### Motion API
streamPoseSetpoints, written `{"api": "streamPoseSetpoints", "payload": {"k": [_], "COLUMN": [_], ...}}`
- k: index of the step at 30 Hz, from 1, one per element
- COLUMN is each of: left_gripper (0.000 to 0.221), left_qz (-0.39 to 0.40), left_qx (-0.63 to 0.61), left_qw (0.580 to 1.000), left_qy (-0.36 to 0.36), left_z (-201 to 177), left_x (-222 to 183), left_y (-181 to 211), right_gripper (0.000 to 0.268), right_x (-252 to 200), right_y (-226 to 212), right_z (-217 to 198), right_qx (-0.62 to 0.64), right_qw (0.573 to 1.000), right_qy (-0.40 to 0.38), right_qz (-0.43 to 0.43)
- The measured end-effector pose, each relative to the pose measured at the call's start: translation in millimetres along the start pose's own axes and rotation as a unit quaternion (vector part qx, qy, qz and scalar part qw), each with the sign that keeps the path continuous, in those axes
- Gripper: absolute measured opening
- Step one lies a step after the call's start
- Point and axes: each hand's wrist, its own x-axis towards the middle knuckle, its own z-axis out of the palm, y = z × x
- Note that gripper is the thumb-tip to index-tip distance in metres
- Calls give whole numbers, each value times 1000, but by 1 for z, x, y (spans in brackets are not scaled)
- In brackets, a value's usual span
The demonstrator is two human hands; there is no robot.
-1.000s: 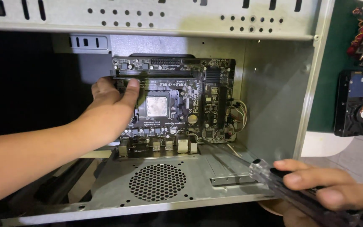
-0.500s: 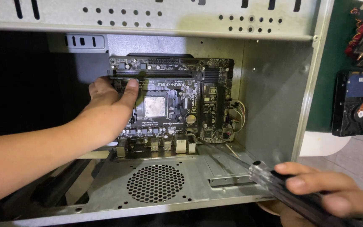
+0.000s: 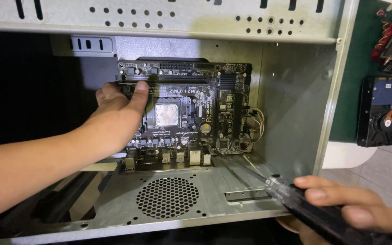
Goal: Removing a motherboard from a computer case using a screwdriver
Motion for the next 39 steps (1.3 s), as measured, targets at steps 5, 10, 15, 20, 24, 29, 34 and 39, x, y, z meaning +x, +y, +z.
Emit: {"api": "streamPoseSetpoints", "payload": {"k": [5, 10, 15, 20, 24, 29, 34, 39], "left_gripper": [93, 96, 93, 95, 93, 93, 94, 90], "left_qz": [-13, -7, -25, -14, -15, -15, -16, 107], "left_qx": [3, 5, 13, 31, 11, 17, 9, -57], "left_qw": [1000, 1000, 999, 999, 999, 999, 999, 992], "left_qy": [-16, -16, -31, -32, -26, -33, -35, 31], "left_z": [-4, -2, -5, -4, -4, -5, -5, 6], "left_x": [-10, -5, -14, -10, -9, -12, -12, -29], "left_y": [7, 4, 10, 7, 6, 9, 8, -5], "right_gripper": [45, 51, 55, 40, 31, 26, 18, 29], "right_x": [-22, -37, -36, 11, 29, 50, 25, 23], "right_y": [19, 45, 69, 17, 0, -22, 0, -3], "right_z": [8, -3, -16, 6, 44, 74, 40, 44], "right_qx": [146, 236, 163, -25, -24, 117, 192, 133], "right_qw": [973, 952, 967, 987, 993, 976, 971, 977], "right_qy": [122, 113, 70, -140, -91, 157, 114, 108], "right_qz": [133, 160, 182, -73, -69, -99, -83, -124]}}
